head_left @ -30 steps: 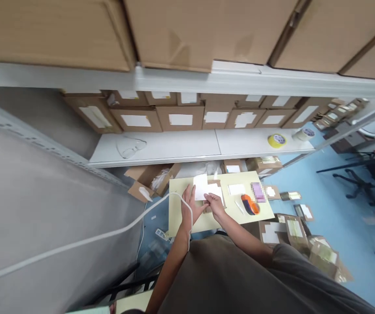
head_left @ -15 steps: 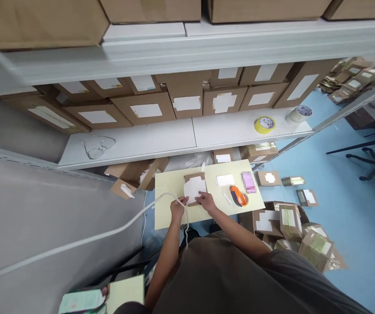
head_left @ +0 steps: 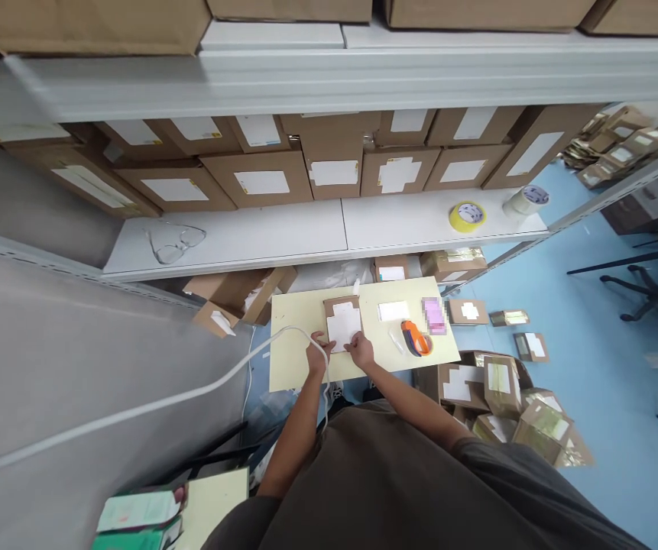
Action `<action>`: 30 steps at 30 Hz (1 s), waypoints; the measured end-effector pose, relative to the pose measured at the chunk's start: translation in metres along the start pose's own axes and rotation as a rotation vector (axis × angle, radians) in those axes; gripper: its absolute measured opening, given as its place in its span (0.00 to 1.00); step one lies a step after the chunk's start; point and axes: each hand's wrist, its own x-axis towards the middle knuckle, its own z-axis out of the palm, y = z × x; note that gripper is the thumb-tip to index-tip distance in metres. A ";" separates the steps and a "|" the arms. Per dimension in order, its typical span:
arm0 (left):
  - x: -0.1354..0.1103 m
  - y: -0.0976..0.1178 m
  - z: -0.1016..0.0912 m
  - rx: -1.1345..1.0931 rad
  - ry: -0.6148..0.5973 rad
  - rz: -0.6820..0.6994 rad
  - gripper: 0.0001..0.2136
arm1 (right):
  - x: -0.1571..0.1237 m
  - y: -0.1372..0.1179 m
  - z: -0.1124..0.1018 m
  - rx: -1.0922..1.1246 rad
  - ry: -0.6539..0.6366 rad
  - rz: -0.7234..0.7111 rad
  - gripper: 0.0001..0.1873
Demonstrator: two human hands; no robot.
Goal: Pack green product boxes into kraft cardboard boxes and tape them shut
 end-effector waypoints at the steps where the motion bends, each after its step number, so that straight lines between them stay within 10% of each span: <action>1: 0.000 -0.002 0.002 0.018 -0.009 0.001 0.19 | -0.001 0.000 0.001 -0.011 0.008 0.000 0.18; 30: 0.020 -0.039 0.026 0.106 -0.047 0.052 0.15 | 0.005 0.004 0.019 -0.160 0.101 0.064 0.21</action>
